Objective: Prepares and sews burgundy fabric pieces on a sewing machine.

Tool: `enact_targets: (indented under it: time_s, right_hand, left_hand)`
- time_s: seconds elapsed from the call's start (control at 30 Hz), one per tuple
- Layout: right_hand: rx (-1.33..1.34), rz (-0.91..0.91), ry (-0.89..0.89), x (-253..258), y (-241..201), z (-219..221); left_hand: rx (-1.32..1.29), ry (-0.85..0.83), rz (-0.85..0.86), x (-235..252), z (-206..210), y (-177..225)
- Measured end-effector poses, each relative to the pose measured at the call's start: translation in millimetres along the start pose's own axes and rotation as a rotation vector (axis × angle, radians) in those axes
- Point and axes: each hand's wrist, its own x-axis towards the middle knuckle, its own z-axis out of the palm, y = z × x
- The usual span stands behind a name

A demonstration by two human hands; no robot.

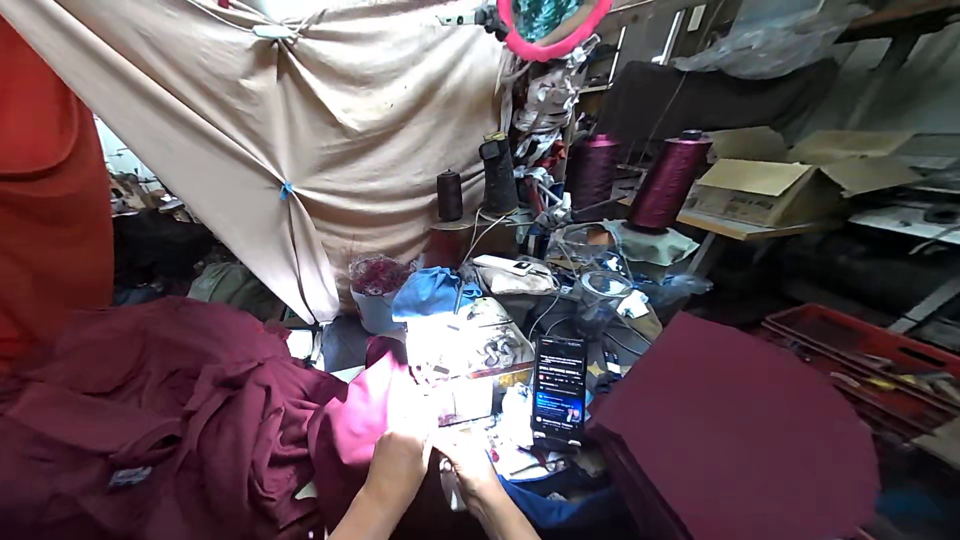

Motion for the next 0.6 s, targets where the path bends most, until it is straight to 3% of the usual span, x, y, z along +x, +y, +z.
enact_targets:
  time_s: [0.1,0.27,0.4,0.53,0.6]
  right_hand:
    - [-0.025,0.003,-0.012,4,-4,1]
    - [-0.049,-0.008,0.026,8,-6,2]
    - [-0.099,-0.049,0.081,13,-16,7]
    - [-0.11,-0.058,0.08,12,-14,5]
    - [-0.141,-0.102,0.057,8,-6,-2]
  left_hand:
    - [-0.006,0.028,-0.038,2,4,2]
    - [0.01,-0.071,-0.146,22,5,5]
    - [-0.087,-0.301,-0.388,65,-3,2]
    - [-0.157,-0.513,-0.329,79,-31,-26]
    - [-0.268,-0.489,-0.296,73,-47,-38]
